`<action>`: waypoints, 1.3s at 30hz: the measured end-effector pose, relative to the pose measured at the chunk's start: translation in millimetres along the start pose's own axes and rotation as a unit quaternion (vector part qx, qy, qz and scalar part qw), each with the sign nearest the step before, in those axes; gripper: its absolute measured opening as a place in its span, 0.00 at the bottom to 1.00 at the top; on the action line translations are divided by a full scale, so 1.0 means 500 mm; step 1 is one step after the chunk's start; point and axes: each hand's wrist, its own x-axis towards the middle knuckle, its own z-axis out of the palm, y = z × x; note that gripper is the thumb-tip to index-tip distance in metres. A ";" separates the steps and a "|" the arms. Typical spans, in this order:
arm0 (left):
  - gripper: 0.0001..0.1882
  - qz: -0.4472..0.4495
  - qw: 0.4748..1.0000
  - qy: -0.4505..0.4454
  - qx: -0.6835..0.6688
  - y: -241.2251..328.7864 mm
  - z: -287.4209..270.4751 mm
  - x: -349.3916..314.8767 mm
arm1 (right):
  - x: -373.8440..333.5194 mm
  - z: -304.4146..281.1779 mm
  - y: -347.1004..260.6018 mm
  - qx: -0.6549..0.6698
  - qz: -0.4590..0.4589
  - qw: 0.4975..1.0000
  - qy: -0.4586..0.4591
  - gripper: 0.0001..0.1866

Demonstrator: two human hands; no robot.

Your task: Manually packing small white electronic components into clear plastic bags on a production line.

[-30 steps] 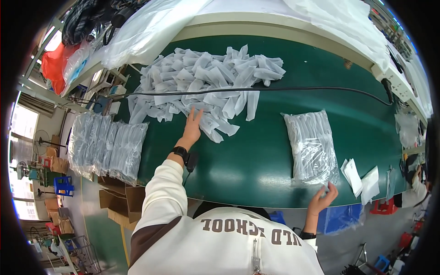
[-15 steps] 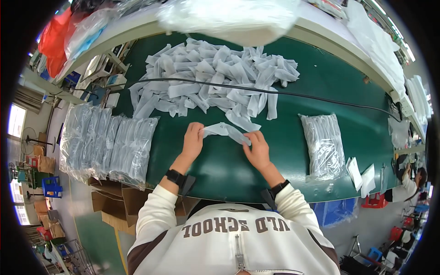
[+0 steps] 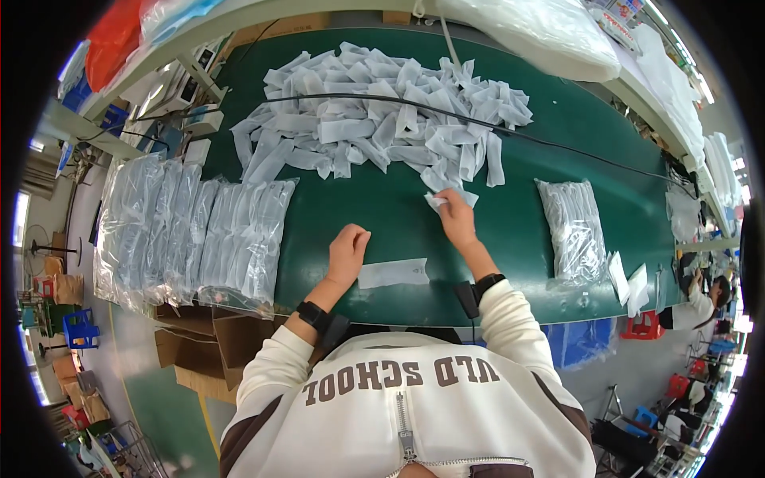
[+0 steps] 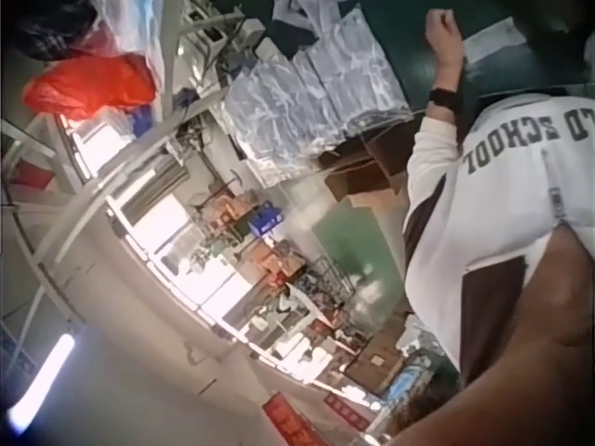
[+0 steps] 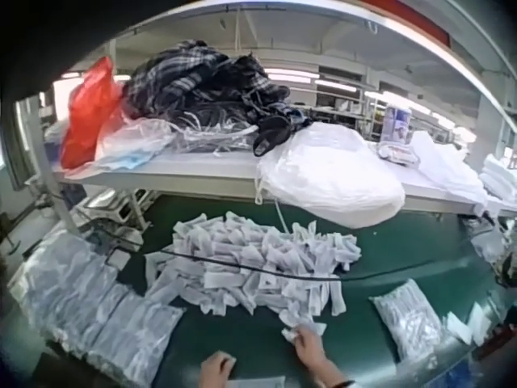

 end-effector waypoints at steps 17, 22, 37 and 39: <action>0.16 0.070 0.980 -0.056 0.177 -0.006 -0.035 -0.040 | -0.096 -0.079 -0.043 -0.123 -0.010 0.990 0.072 0.14; 0.16 0.211 0.946 -0.078 0.232 0.036 0.007 -0.036 | -0.112 -0.103 -0.020 -0.260 -0.075 0.963 0.009 0.14; 0.10 0.178 0.911 -0.235 0.287 0.040 0.127 -0.049 | -0.098 -0.066 0.041 -0.133 -0.069 0.986 -0.080 0.11; 0.09 0.233 0.899 -0.224 0.296 0.056 0.159 -0.041 | -0.103 -0.052 0.030 -0.113 -0.080 0.986 -0.089 0.10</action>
